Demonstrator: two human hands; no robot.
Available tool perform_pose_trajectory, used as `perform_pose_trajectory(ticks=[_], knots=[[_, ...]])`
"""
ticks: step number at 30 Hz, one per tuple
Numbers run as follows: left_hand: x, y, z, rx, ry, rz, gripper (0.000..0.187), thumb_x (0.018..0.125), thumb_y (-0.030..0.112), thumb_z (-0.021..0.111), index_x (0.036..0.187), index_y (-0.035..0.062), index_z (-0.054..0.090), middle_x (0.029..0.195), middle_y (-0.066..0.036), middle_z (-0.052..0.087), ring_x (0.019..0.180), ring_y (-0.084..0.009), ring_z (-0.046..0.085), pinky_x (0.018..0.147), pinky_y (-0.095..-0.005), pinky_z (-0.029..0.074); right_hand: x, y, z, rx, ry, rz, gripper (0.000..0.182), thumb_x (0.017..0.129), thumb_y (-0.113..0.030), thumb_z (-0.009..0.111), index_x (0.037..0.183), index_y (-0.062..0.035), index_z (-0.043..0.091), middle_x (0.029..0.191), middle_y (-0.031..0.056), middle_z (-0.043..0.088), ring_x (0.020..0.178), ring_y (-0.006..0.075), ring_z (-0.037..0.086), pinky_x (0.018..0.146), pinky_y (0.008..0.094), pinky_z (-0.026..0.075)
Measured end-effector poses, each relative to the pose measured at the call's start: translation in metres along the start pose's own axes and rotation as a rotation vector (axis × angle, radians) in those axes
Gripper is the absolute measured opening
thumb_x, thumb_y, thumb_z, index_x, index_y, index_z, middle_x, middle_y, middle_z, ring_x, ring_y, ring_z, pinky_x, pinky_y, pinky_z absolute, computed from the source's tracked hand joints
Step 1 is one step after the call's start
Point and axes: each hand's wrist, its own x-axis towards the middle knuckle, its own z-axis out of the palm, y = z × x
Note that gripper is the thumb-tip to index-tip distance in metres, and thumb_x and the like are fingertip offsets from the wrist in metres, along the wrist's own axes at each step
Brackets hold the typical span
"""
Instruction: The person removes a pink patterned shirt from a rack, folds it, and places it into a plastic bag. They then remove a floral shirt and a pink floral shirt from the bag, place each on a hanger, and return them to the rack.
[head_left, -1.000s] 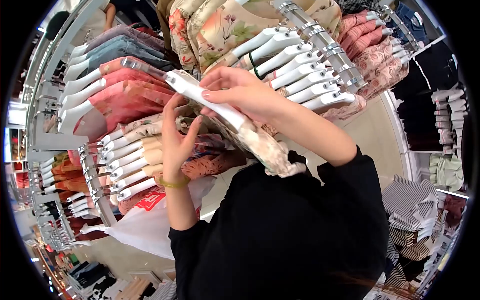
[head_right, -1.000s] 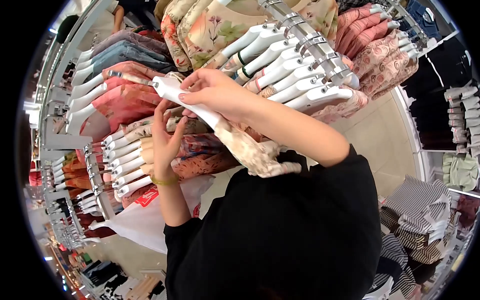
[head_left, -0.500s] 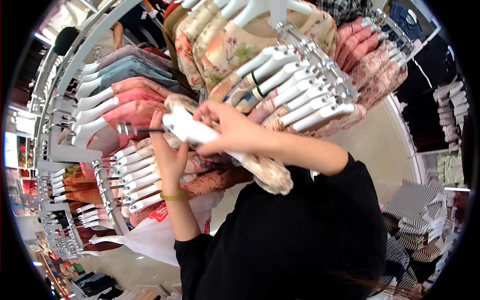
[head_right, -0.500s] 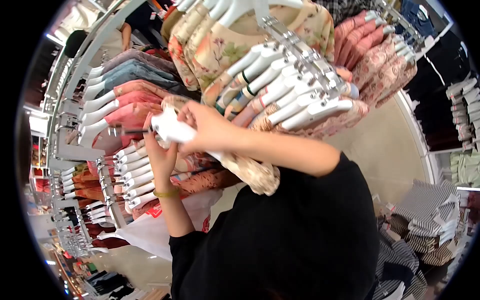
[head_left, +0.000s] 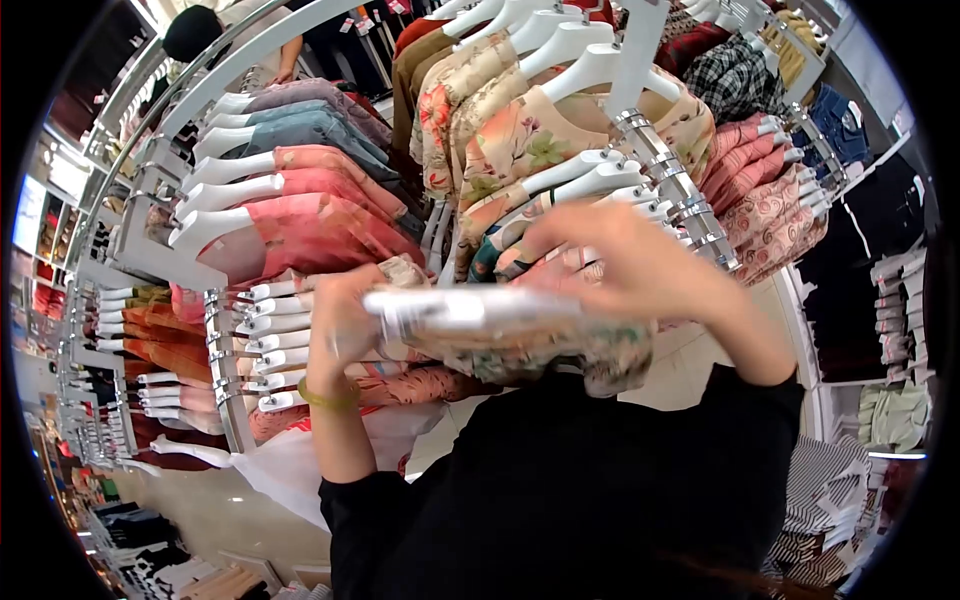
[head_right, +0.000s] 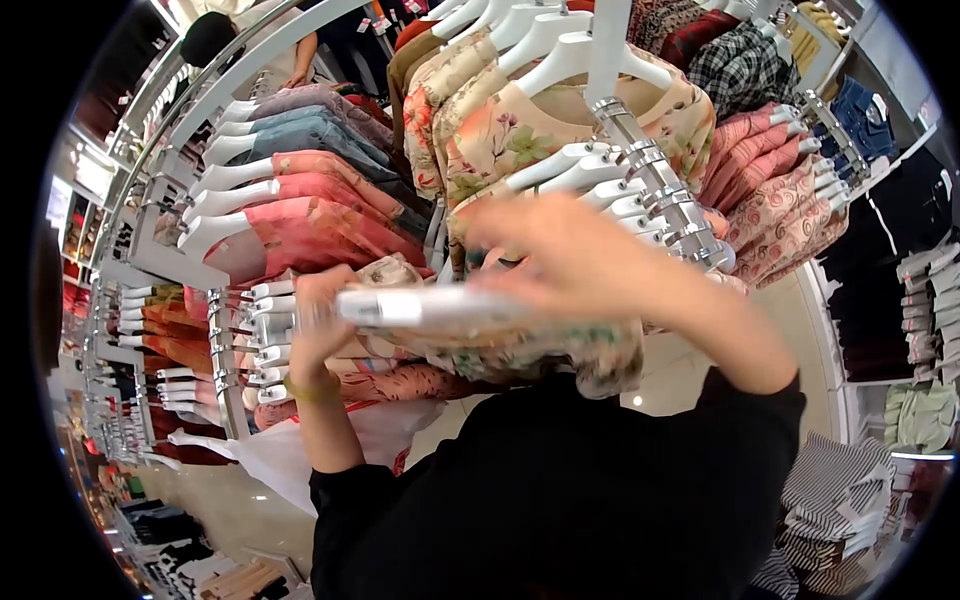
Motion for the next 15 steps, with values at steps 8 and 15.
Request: perform_pose_trajectory(ticks=[8, 15], knots=[[0.020, -0.027, -0.027, -0.098, 0.232, -0.143, 0.021, 0.071, 0.008, 0.078, 0.088, -0.0015, 0.070, 0.072, -0.007, 0.069, 0.065, -0.0074, 0.060, 0.061, -0.0263, 0.048, 0.060, 0.097, -0.071, -0.701, 0.098, -0.030, 0.021, 0.080, -0.015, 0.066, 0.092, -0.0004, 0.057, 0.090, 0.0154, 0.060, 0.087, 0.0344, 0.060, 0.075, 0.0447, 0.050], [0.017, -0.022, -0.054, -0.112, 0.240, -0.228, 0.021, 0.071, 0.002, 0.075, 0.091, -0.0029, 0.069, 0.076, -0.002, 0.068, 0.070, -0.0055, 0.058, 0.064, -0.0241, 0.047, 0.099, 0.123, -0.054, -0.873, -0.192, -0.056, 0.025, 0.077, -0.015, 0.065, 0.097, -0.0020, 0.056, 0.101, 0.0147, 0.059, 0.096, 0.0312, 0.060, 0.079, 0.0420, 0.051]])
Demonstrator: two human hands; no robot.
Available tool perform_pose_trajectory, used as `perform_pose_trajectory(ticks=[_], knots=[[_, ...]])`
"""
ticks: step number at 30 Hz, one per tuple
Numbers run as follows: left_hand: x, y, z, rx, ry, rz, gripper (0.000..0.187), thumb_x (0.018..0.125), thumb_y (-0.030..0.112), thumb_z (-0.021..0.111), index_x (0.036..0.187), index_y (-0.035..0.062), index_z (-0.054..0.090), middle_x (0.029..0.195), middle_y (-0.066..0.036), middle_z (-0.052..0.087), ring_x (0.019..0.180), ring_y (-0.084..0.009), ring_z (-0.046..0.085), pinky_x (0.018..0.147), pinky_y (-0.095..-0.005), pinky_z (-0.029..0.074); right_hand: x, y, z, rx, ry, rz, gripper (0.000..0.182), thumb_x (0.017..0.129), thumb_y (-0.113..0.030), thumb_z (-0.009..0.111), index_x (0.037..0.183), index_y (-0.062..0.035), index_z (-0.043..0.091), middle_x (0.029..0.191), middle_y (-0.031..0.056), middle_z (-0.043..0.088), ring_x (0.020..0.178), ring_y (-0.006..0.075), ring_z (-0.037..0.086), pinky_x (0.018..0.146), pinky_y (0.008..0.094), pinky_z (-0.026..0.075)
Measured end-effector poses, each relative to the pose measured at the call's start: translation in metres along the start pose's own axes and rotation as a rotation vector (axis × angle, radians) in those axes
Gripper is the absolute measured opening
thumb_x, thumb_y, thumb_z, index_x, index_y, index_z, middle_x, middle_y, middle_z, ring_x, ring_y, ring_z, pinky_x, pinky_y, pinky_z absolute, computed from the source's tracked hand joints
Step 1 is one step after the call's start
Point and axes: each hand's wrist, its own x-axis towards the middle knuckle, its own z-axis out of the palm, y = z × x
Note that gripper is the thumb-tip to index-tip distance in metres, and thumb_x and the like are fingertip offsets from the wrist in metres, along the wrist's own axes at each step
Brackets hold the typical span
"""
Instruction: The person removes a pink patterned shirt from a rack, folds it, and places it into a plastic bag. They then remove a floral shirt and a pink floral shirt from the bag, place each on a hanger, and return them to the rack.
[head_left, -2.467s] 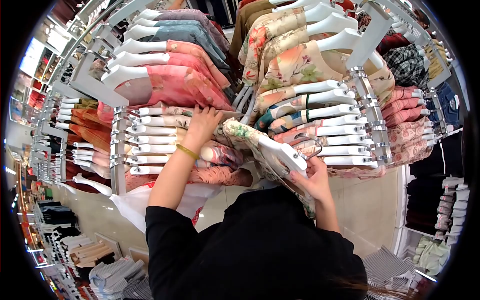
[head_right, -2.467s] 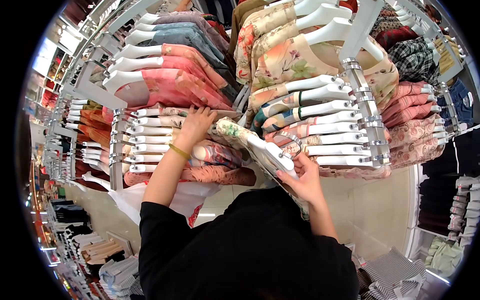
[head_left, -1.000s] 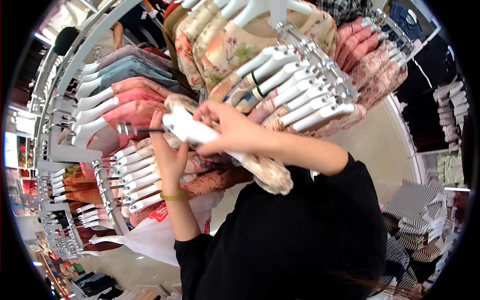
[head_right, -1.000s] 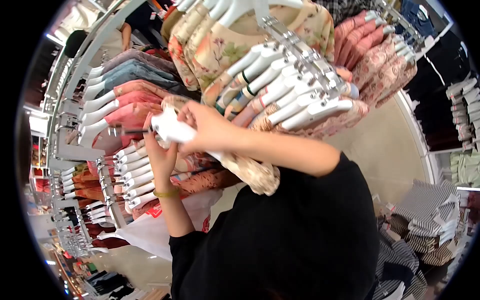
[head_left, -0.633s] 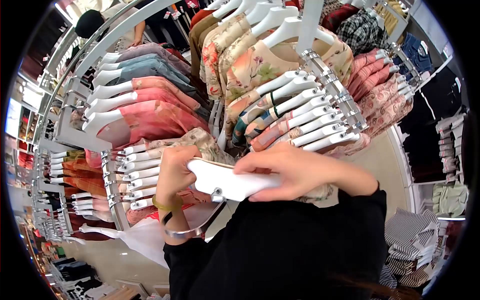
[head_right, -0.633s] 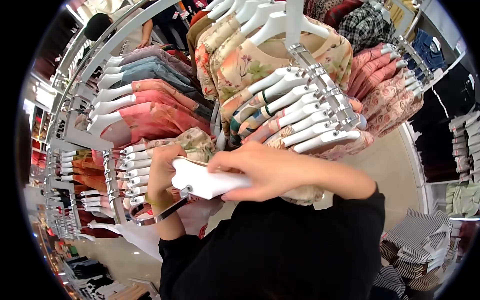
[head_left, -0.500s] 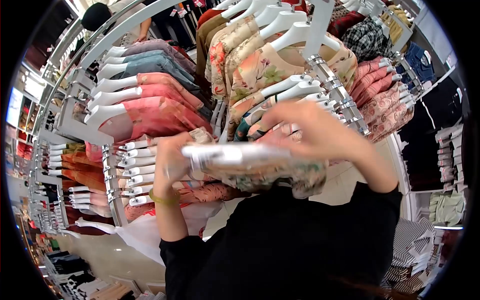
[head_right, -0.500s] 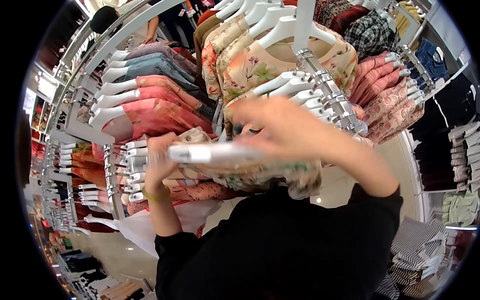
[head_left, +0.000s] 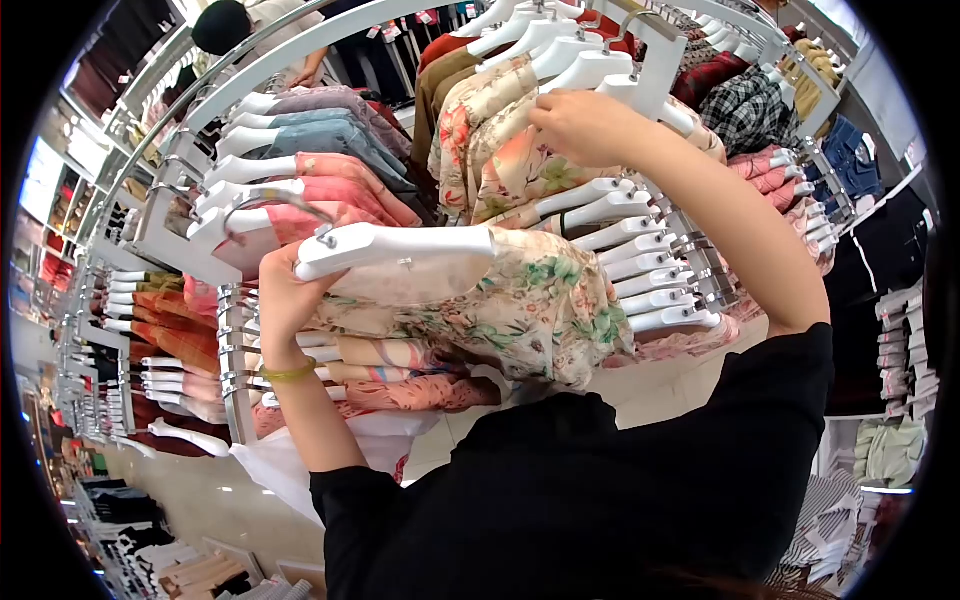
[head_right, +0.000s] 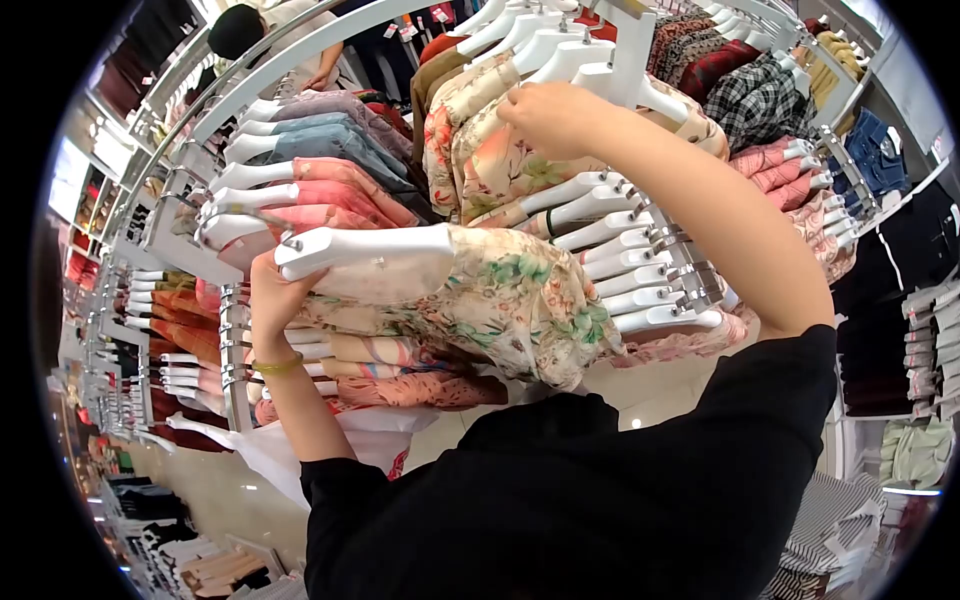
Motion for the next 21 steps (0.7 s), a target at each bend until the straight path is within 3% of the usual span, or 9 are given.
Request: perform_pose_trajectory(ticks=[5, 8, 10, 11, 12, 15, 16, 18, 21], knots=[[-0.011, -0.010, -0.035, -0.022, 0.067, 0.044, 0.010, 0.072, 0.003, 0.071, 0.071, 0.0007, 0.061, 0.063, 0.002, 0.058, 0.059, -0.0032, 0.048, 0.052, -0.0214, 0.039, 0.019, -0.004, 0.019, 0.066, -0.210, -0.008, 0.028, 0.072, -0.014, 0.067, 0.096, -0.0032, 0.057, 0.094, 0.0145, 0.062, 0.091, 0.0317, 0.062, 0.078, 0.0430, 0.051], [-0.013, -0.017, -0.051, -0.020, 0.173, 0.163, 0.017, 0.077, 0.011, 0.066, 0.066, 0.0019, 0.056, 0.060, 0.003, 0.053, 0.057, -0.0035, 0.045, 0.051, -0.0210, 0.035, 0.020, -0.003, 0.028, -0.117, -0.271, -0.065, 0.021, 0.069, -0.015, 0.068, 0.088, -0.0066, 0.063, 0.077, 0.0129, 0.067, 0.075, 0.0329, 0.066, 0.074, 0.0421, 0.052], [-0.013, -0.017, -0.052, -0.091, 0.320, 0.122, 0.018, 0.074, 0.004, 0.072, 0.087, -0.0001, 0.059, 0.081, -0.003, 0.061, 0.075, -0.0084, 0.054, 0.068, -0.0245, 0.045, 0.020, 0.001, 0.045, -0.147, -0.302, -0.028, 0.022, 0.064, -0.017, 0.073, 0.082, -0.0062, 0.067, 0.080, 0.0127, 0.068, 0.079, 0.0310, 0.066, 0.074, 0.0398, 0.053], [-0.010, -0.014, -0.046, -0.225, 0.438, 0.079, 0.027, 0.073, 0.002, 0.074, 0.096, -0.0009, 0.059, 0.091, -0.005, 0.062, 0.083, -0.0102, 0.056, 0.075, -0.0260, 0.047, 0.019, 0.004, 0.051, -0.174, -0.339, 0.011, 0.023, 0.060, -0.019, 0.078, 0.077, -0.0059, 0.071, 0.083, 0.0126, 0.068, 0.083, 0.0290, 0.067, 0.074, 0.0375, 0.054], [-0.004, -0.012, -0.050, -0.193, 0.410, 0.098, 0.049, 0.071, -0.001, 0.076, 0.115, -0.0022, 0.054, 0.108, -0.008, 0.060, 0.098, -0.0123, 0.055, 0.086, -0.0275, 0.046, 0.016, 0.009, 0.056, -0.078, -0.317, 0.025, 0.023, 0.058, -0.020, 0.078, 0.076, -0.0060, 0.070, 0.083, 0.0122, 0.068, 0.083, 0.0285, 0.067, 0.073, 0.0368, 0.054], [0.015, 0.010, -0.042, -0.119, 0.504, 0.041, 0.030, 0.075, 0.004, 0.076, 0.102, -0.0044, 0.064, 0.089, -0.003, 0.066, 0.082, -0.0109, 0.059, 0.075, -0.0255, 0.048, 0.006, 0.016, 0.065, -0.159, -0.299, -0.133, 0.021, 0.059, -0.018, 0.076, 0.076, -0.0065, 0.071, 0.083, 0.0119, 0.068, 0.083, 0.0281, 0.067, 0.073, 0.0361, 0.054], [0.023, 0.013, -0.040, -0.122, 0.504, 0.039, 0.030, 0.075, 0.004, 0.076, 0.102, -0.0044, 0.064, 0.089, -0.003, 0.066, 0.082, -0.0109, 0.059, 0.075, -0.0255, 0.048, 0.006, 0.006, 0.047, -0.200, -0.392, -0.106, 0.020, 0.060, -0.018, 0.075, 0.076, -0.0068, 0.071, 0.082, 0.0112, 0.068, 0.082, 0.0278, 0.067, 0.072, 0.0359, 0.054], [0.036, 0.019, -0.034, 0.069, 0.614, 0.084, 0.021, 0.075, 0.013, 0.078, 0.086, -0.0022, 0.068, 0.073, -0.001, 0.065, 0.071, -0.0082, 0.057, 0.066, -0.0246, 0.046, 0.006, -0.007, 0.022, -0.219, -0.462, -0.100, 0.019, 0.061, -0.017, 0.074, 0.076, -0.0070, 0.071, 0.082, 0.0109, 0.069, 0.082, 0.0275, 0.067, 0.072, 0.0359, 0.054], [0.049, 0.024, -0.029, 0.261, 0.715, 0.084, 0.027, 0.073, 0.023, 0.080, 0.083, 0.0003, 0.068, 0.068, -0.004, 0.065, 0.066, -0.0077, 0.057, 0.061, -0.0258, 0.045, 0.007, -0.006, 0.021, -0.246, -0.547, -0.122, 0.020, 0.061, -0.019, 0.074, 0.077, -0.0072, 0.071, 0.080, 0.0106, 0.068, 0.080, 0.0270, 0.067, 0.070, 0.0359, 0.053]])
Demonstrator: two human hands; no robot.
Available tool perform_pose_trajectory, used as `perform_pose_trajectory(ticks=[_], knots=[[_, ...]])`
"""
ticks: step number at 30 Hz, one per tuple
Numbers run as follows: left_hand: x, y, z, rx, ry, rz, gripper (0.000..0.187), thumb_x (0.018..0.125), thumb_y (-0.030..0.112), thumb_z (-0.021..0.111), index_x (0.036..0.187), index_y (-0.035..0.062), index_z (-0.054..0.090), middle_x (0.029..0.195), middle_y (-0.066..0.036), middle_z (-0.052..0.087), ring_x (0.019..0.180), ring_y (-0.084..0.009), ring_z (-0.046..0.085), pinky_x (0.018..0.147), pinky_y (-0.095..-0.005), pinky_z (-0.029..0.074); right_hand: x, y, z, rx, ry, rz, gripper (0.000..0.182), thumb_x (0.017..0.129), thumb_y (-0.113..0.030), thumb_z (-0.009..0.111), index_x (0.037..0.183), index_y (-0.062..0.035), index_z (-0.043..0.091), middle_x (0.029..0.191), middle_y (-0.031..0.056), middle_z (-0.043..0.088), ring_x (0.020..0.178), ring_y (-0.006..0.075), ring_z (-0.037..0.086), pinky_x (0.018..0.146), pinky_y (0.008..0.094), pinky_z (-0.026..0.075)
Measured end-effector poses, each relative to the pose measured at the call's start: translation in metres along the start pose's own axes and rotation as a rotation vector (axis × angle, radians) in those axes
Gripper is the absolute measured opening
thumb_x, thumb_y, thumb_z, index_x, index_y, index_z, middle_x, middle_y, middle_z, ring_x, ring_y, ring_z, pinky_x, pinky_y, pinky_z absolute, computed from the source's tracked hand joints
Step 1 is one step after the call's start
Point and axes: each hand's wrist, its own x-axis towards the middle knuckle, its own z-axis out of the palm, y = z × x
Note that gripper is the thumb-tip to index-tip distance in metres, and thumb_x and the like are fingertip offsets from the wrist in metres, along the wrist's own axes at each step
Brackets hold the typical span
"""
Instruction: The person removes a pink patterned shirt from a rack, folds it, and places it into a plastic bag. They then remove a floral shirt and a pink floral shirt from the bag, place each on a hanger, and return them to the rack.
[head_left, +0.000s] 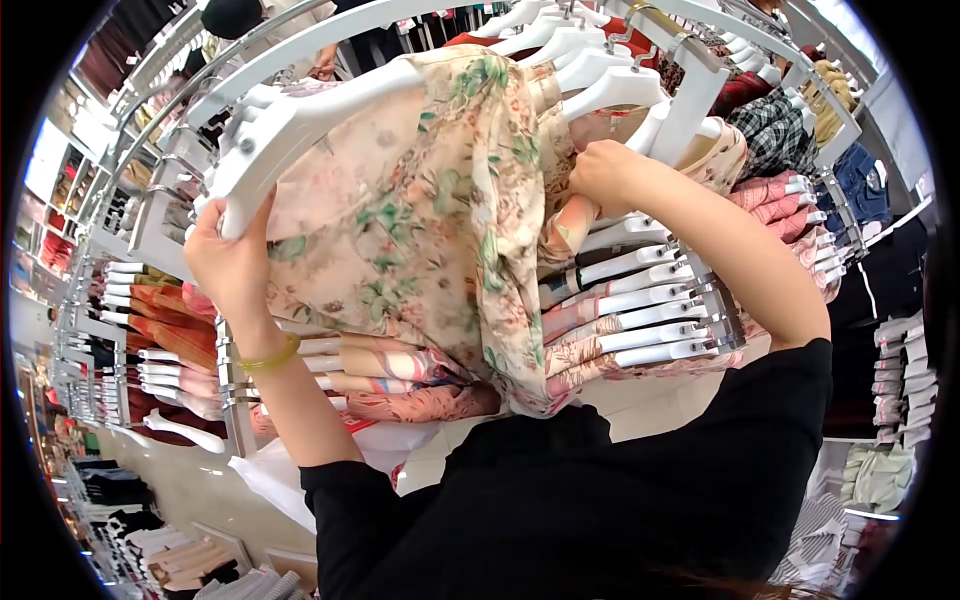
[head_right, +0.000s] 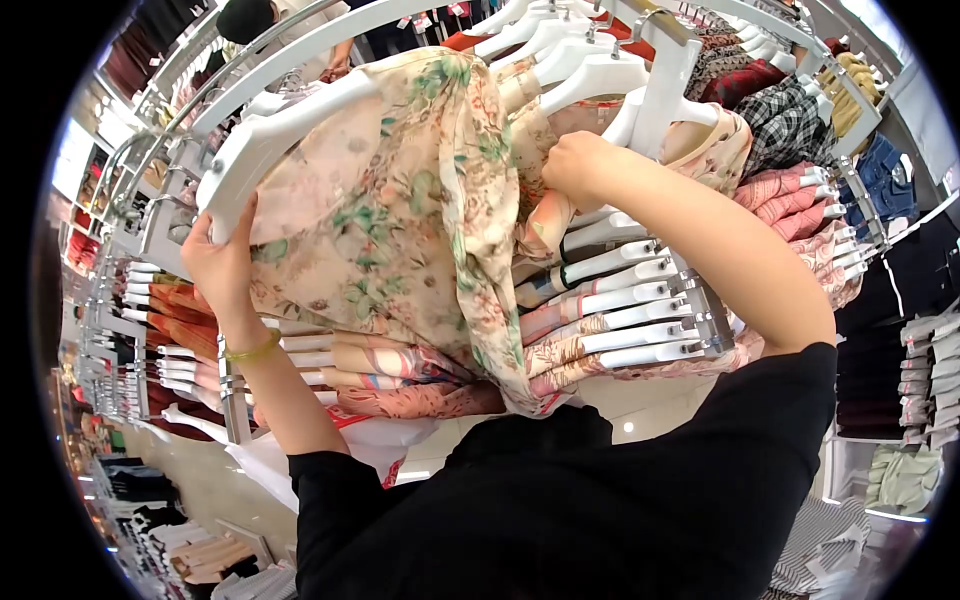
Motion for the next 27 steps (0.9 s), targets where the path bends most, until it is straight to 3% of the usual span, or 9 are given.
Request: perform_pose_trajectory(ticks=[4, 5, 6, 12, 16, 19, 22, 23, 27], knots=[[-0.002, 0.018, 0.011, 0.212, 0.106, 0.135, 0.025, 0.071, 0.024, 0.079, 0.081, 0.0044, 0.067, 0.065, -0.009, 0.063, 0.057, -0.0175, 0.055, 0.058, -0.0299, 0.045, -0.010, 0.001, 0.001, 0.135, 0.057, -0.020, 0.027, 0.061, -0.027, 0.075, 0.079, -0.0070, 0.068, 0.073, 0.0109, 0.066, 0.073, 0.0294, 0.066, 0.066, 0.0389, 0.052], [0.000, 0.014, 0.021, 0.060, 0.223, 0.223, 0.020, 0.071, 0.021, 0.076, 0.079, 0.0065, 0.066, 0.063, -0.010, 0.059, 0.056, -0.0205, 0.054, 0.058, -0.0293, 0.044, -0.012, 0.001, 0.001, 0.185, 0.116, -0.011, 0.031, 0.061, -0.030, 0.076, 0.080, -0.0065, 0.066, 0.069, 0.0105, 0.064, 0.070, 0.0306, 0.065, 0.064, 0.0404, 0.051], [0.001, 0.015, 0.016, 0.092, 0.134, 0.203, 0.018, 0.071, 0.020, 0.074, 0.078, 0.0077, 0.064, 0.063, -0.010, 0.058, 0.056, -0.0211, 0.056, 0.057, -0.0284, 0.044, -0.013, 0.000, 0.000, 0.182, 0.110, -0.020, 0.031, 0.061, -0.030, 0.076, 0.080, -0.0065, 0.066, 0.069, 0.0105, 0.064, 0.070, 0.0306, 0.065, 0.064, 0.0404, 0.051], [0.024, 0.018, 0.013, 0.308, 0.372, 0.490, 0.011, 0.071, 0.017, 0.072, 0.075, 0.0130, 0.063, 0.064, -0.004, 0.061, 0.055, -0.0201, 0.058, 0.051, -0.0319, 0.044, -0.012, 0.008, -0.005, 0.373, 0.089, -0.053, 0.037, 0.067, -0.035, 0.075, 0.083, -0.0031, 0.066, 0.076, 0.0147, 0.064, 0.077, 0.0345, 0.063, 0.069, 0.0430, 0.050], [0.037, 0.018, -0.010, 0.582, 0.473, 0.554, 0.010, 0.070, 0.018, 0.073, 0.075, 0.0163, 0.064, 0.068, 0.002, 0.064, 0.057, -0.0185, 0.060, 0.051, -0.0319, 0.045, -0.006, 0.010, -0.003, 0.522, 0.115, 0.018, 0.038, 0.080, -0.036, 0.066, 0.080, 0.0022, 0.065, 0.077, 0.0195, 0.064, 0.077, 0.0371, 0.063, 0.071, 0.0447, 0.050], [0.038, 0.011, -0.019, 0.539, 0.359, 0.350, 0.013, 0.072, 0.022, 0.073, 0.076, 0.0136, 0.064, 0.066, 0.001, 0.064, 0.058, -0.0184, 0.060, 0.054, -0.0315, 0.046, -0.001, 0.010, 0.007, 0.548, 0.229, 0.072, 0.035, 0.086, -0.031, 0.061, 0.078, 0.0031, 0.064, 0.076, 0.0203, 0.062, 0.077, 0.0381, 0.062, 0.072, 0.0452, 0.050], [0.047, -0.008, -0.023, 0.792, 0.450, 0.447, 0.017, 0.075, 0.026, 0.073, 0.076, 0.0117, 0.063, 0.062, 0.000, 0.061, 0.056, -0.0172, 0.058, 0.054, -0.0307, 0.045, 0.004, 0.008, 0.017, 0.528, 0.420, 0.107, 0.033, 0.089, -0.027, 0.057, 0.077, 0.0028, 0.063, 0.078, 0.0195, 0.062, 0.078, 0.0389, 0.061, 0.072, 0.0450, 0.050], [0.041, 0.005, -0.024, 0.477, 0.322, 0.230, 0.018, 0.076, 0.027, 0.073, 0.077, 0.0117, 0.064, 0.060, -0.001, 0.059, 0.055, -0.0144, 0.054, 0.054, -0.0293, 0.043, 0.005, 0.008, 0.018, 0.525, 0.543, 0.110, 0.035, 0.090, -0.028, 0.055, 0.076, 0.0029, 0.065, 0.077, 0.0191, 0.063, 0.077, 0.0391, 0.062, 0.072, 0.0443, 0.051], [0.040, 0.004, -0.029, 0.475, 0.338, 0.191, 0.016, 0.077, 0.025, 0.074, 0.079, 0.0115, 0.065, 0.060, -0.001, 0.058, 0.055, -0.0096, 0.051, 0.054, -0.0263, 0.042, 0.002, 0.003, 0.010, 0.489, 0.495, 0.175, 0.034, 0.090, -0.028, 0.054, 0.077, 0.0012, 0.065, 0.078, 0.0174, 0.063, 0.079, 0.0377, 0.062, 0.072, 0.0437, 0.052]])
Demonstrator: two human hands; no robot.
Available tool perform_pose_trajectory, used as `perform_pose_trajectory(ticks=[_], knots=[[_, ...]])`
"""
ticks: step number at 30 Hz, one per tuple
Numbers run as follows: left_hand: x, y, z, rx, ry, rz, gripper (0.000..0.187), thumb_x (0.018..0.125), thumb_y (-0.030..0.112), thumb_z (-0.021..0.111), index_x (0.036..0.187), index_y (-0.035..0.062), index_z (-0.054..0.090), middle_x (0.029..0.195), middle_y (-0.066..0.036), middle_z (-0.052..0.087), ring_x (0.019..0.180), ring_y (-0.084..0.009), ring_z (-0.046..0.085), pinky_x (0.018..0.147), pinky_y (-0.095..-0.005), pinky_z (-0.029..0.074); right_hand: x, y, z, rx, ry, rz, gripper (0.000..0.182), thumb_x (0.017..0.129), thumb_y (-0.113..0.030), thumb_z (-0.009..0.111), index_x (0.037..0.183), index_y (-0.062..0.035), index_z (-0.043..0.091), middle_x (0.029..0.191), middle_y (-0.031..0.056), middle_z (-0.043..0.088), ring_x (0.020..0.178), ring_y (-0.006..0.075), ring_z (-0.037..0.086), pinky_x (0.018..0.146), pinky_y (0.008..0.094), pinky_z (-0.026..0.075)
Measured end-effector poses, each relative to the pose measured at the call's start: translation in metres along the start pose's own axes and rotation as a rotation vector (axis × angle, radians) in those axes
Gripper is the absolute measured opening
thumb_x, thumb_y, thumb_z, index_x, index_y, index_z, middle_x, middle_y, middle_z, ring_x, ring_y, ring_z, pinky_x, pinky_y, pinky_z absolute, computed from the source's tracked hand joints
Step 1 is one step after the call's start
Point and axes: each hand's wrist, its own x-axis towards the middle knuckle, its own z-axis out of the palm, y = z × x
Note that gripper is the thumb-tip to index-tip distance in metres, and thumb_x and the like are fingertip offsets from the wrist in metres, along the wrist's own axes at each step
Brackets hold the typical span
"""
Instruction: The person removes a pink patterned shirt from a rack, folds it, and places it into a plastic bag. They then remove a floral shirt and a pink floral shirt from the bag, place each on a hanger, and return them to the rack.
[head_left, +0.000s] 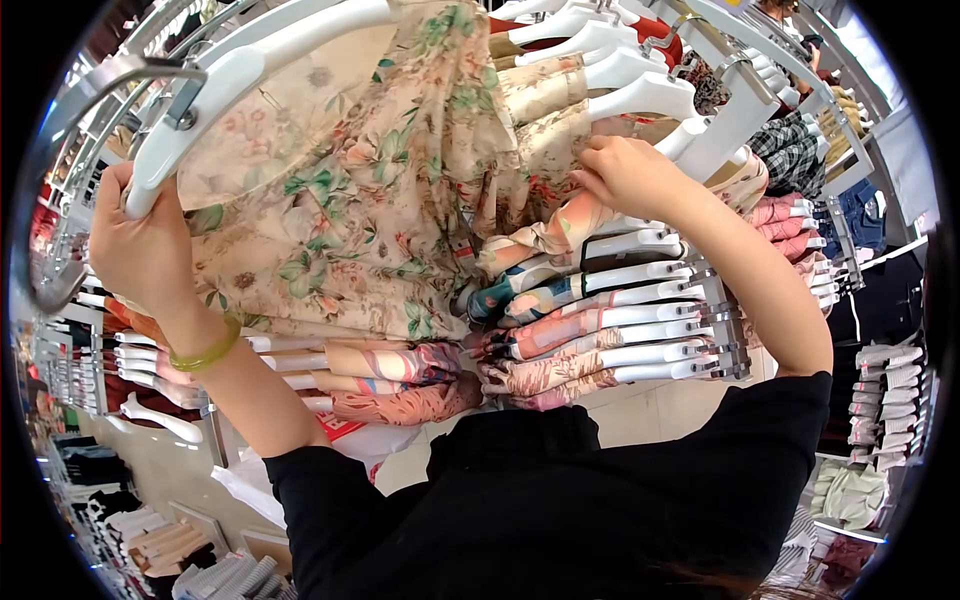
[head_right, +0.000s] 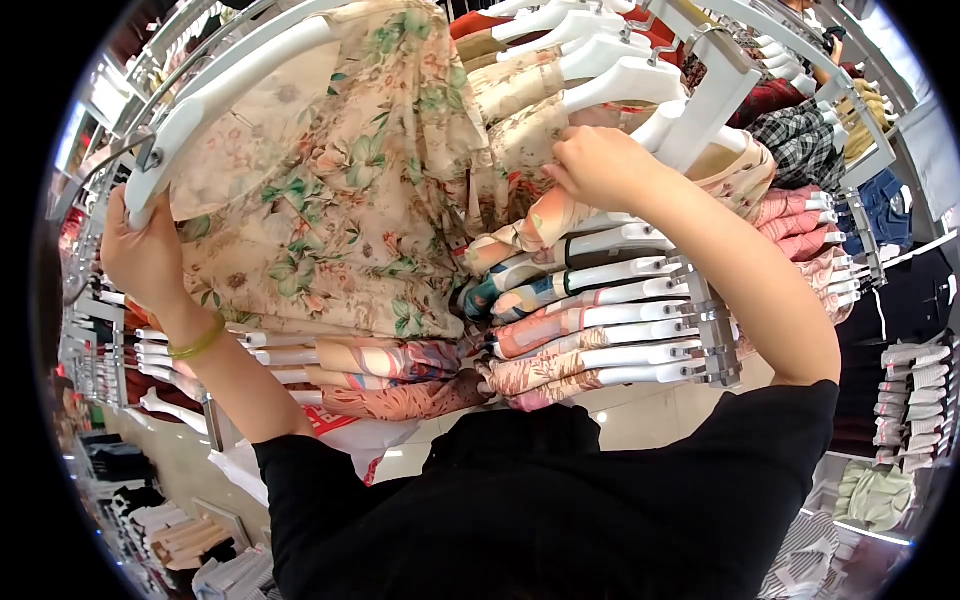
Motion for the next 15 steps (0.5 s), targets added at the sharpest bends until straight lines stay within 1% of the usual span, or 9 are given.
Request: perform_pose_trajectory(ticks=[2, 3, 5, 6, 8, 11, 12, 13, 15], knots=[[0.003, -0.008, -0.001, -0.204, -0.025, 0.071, 0.014, 0.076, 0.017, 0.075, 0.086, 0.0086, 0.068, 0.066, -0.001, 0.064, 0.061, -0.0057, 0.055, 0.058, -0.0229, 0.044, -0.004, -0.003, -0.005, -0.073, -0.137, 0.028, 0.032, 0.091, -0.028, 0.054, 0.077, -0.0006, 0.065, 0.081, 0.0161, 0.063, 0.079, 0.0350, 0.062, 0.073, 0.0426, 0.050], [0.003, -0.008, -0.002, -0.204, -0.025, 0.070, 0.014, 0.076, 0.017, 0.075, 0.086, 0.0086, 0.068, 0.066, -0.001, 0.064, 0.061, -0.0057, 0.055, 0.058, -0.0229, 0.044, -0.008, -0.004, -0.006, -0.075, -0.137, 0.028, 0.032, 0.091, -0.028, 0.054, 0.077, -0.0006, 0.065, 0.081, 0.0161, 0.063, 0.079, 0.0350, 0.062, 0.073, 0.0426, 0.050], [0.002, -0.004, -0.005, -0.421, -0.034, 0.086, 0.020, 0.075, 0.009, 0.076, 0.093, 0.0034, 0.069, 0.076, -0.002, 0.069, 0.069, -0.0052, 0.059, 0.064, -0.0215, 0.047, -0.016, -0.005, -0.008, -0.168, -0.101, -0.082, 0.031, 0.091, -0.029, 0.054, 0.078, -0.0029, 0.063, 0.083, 0.0136, 0.062, 0.079, 0.0311, 0.061, 0.077, 0.0405, 0.047], [0.002, -0.008, -0.006, -0.383, -0.082, 0.060, 0.026, 0.074, 0.004, 0.075, 0.099, -0.0008, 0.069, 0.082, -0.004, 0.070, 0.076, -0.0068, 0.061, 0.069, -0.0224, 0.049, -0.020, -0.005, -0.008, -0.169, -0.100, -0.080, 0.031, 0.091, -0.029, 0.054, 0.078, -0.0029, 0.063, 0.083, 0.0136, 0.062, 0.079, 0.0311, 0.061, 0.077, 0.0405, 0.047], [-0.001, 0.000, -0.011, -0.397, -0.104, 0.055, 0.025, 0.074, 0.004, 0.075, 0.099, -0.0006, 0.069, 0.083, -0.004, 0.070, 0.076, -0.0068, 0.061, 0.070, -0.0224, 0.049, -0.027, -0.004, -0.007, -0.217, 0.006, -0.147, 0.029, 0.090, -0.030, 0.054, 0.080, -0.0041, 0.062, 0.081, 0.0113, 0.060, 0.082, 0.0284, 0.060, 0.081, 0.0388, 0.044], [-0.007, 0.014, -0.012, -0.461, -0.135, 0.080, 0.028, 0.073, 0.005, 0.076, 0.099, -0.0007, 0.068, 0.080, -0.005, 0.070, 0.075, -0.0084, 0.062, 0.067, -0.0243, 0.049, -0.032, -0.006, -0.012, -0.224, -0.002, -0.160, 0.028, 0.090, -0.031, 0.055, 0.082, -0.0046, 0.060, 0.081, 0.0105, 0.059, 0.086, 0.0276, 0.058, 0.083, 0.0385, 0.042], [-0.010, 0.022, -0.012, -0.480, -0.197, 0.082, 0.026, 0.072, 0.006, 0.076, 0.096, 0.0010, 0.068, 0.076, -0.007, 0.068, 0.072, -0.0104, 0.062, 0.065, -0.0255, 0.048, -0.032, -0.006, -0.011, -0.223, 0.007, -0.165, 0.028, 0.090, -0.031, 0.055, 0.082, -0.0046, 0.060, 0.081, 0.0105, 0.059, 0.086, 0.0276, 0.058, 0.083, 0.0385, 0.042], [-0.013, 0.030, -0.012, -0.498, -0.259, 0.083, 0.024, 0.070, 0.007, 0.076, 0.092, 0.0026, 0.068, 0.071, -0.008, 0.066, 0.069, -0.0124, 0.063, 0.062, -0.0267, 0.047, -0.033, -0.004, -0.009, -0.199, 0.021, -0.179, 0.025, 0.089, -0.028, 0.055, 0.081, -0.0041, 0.057, 0.082, 0.0115, 0.057, 0.086, 0.0289, 0.057, 0.082, 0.0390, 0.042], [-0.025, 0.049, -0.006, -0.381, -0.308, 0.084, 0.018, 0.068, 0.012, 0.074, 0.082, 0.0072, 0.064, 0.065, -0.011, 0.060, 0.062, -0.0209, 0.061, 0.057, -0.0308, 0.044, -0.033, -0.004, -0.010, -0.177, 0.043, -0.195, 0.023, 0.089, -0.025, 0.056, 0.080, -0.0036, 0.054, 0.082, 0.0126, 0.054, 0.085, 0.0302, 0.056, 0.082, 0.0395, 0.042]])
